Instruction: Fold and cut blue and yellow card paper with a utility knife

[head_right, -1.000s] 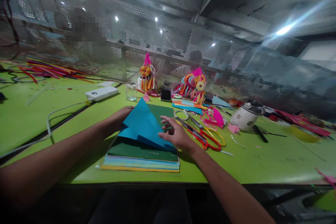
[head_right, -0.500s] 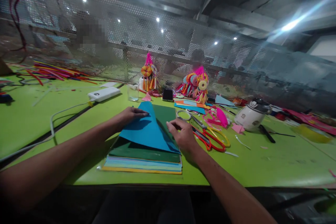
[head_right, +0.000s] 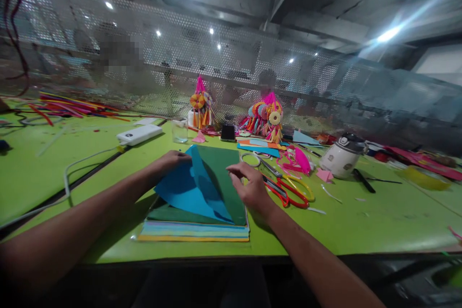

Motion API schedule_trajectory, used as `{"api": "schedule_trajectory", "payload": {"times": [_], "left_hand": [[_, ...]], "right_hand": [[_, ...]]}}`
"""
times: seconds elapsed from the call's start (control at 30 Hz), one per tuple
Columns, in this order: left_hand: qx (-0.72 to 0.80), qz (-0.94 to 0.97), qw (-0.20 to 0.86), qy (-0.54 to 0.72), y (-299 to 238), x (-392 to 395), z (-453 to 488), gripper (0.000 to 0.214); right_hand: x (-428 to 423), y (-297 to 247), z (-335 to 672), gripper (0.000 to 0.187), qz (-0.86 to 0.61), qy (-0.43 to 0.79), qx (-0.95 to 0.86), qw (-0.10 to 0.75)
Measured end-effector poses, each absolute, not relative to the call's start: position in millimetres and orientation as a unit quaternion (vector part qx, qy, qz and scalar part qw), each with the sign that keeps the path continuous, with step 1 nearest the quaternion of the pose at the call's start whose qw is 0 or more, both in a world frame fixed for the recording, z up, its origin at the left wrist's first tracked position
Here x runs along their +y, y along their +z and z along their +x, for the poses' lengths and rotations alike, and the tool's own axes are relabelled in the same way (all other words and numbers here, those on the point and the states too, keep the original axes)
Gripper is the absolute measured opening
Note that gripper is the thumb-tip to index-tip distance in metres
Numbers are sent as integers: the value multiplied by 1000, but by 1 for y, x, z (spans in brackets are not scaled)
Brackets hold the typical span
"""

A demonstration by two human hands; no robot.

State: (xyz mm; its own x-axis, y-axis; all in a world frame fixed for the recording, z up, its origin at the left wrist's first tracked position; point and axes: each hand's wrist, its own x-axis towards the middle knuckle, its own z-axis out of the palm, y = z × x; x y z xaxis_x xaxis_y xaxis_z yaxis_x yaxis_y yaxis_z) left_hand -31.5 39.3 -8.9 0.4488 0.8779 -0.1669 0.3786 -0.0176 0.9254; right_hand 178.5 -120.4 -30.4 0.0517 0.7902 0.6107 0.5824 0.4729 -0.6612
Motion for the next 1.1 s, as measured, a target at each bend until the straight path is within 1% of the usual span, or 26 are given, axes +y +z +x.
{"api": "schedule_trajectory", "payload": {"times": [0.03, 0.07, 0.13, 0.2, 0.23, 0.3, 0.37, 0.47, 0.53, 0.6, 0.67, 0.73, 0.83, 0.87, 0.9, 0.97, 1.03, 1.1], "left_hand": [[477, 667, 519, 240, -9, 40, -32, 47], [490, 662, 514, 240, -9, 40, -32, 50], [507, 664, 496, 237, -8, 39, -33, 53], [513, 676, 475, 234, -7, 38, -33, 56], [513, 680, 469, 234, -7, 37, -33, 57], [498, 691, 468, 234, -6, 37, -32, 57], [476, 714, 458, 229, -6, 38, -32, 50], [453, 751, 428, 218, -6, 43, -34, 42], [432, 758, 439, 216, -8, 47, -37, 43], [405, 760, 462, 211, -11, 50, -40, 43], [390, 763, 479, 192, -13, 53, -44, 43], [386, 757, 500, 169, -15, 56, -47, 44], [377, 747, 528, 145, -15, 58, -50, 47], [373, 746, 534, 138, -15, 58, -51, 47], [370, 747, 536, 132, -15, 59, -52, 47], [364, 759, 526, 125, -14, 58, -53, 44], [354, 785, 495, 119, -12, 58, -53, 41], [344, 816, 453, 106, -10, 59, -55, 38]], "right_hand": [[-125, -26, 175, 19, -469, 60, -717, 513], [-130, -23, 171, 25, -436, 31, -752, 493], [-136, -20, 161, 42, -396, -9, -807, 437], [-136, -25, 154, 61, -412, -26, -818, 402], [-134, -29, 152, 66, -436, -24, -807, 398], [-126, -39, 154, 65, -496, -5, -762, 417], [-118, -45, 162, 61, -546, 18, -698, 462], [-106, -47, 179, 66, -587, 105, -607, 525], [-100, -48, 191, 72, -600, 187, -569, 530], [-94, -51, 199, 74, -627, 220, -560, 495], [-91, -55, 204, 71, -672, 179, -571, 436], [-91, -58, 206, 74, -710, 99, -583, 382], [-97, -54, 203, 85, -715, -42, -597, 361], [-100, -52, 202, 84, -706, -95, -604, 358], [-103, -49, 200, 79, -691, -146, -615, 350], [-107, -45, 197, 60, -645, -217, -662, 316], [-108, -42, 195, 42, -570, -216, -750, 256], [-107, -42, 196, 42, -495, -155, -832, 197]]}}
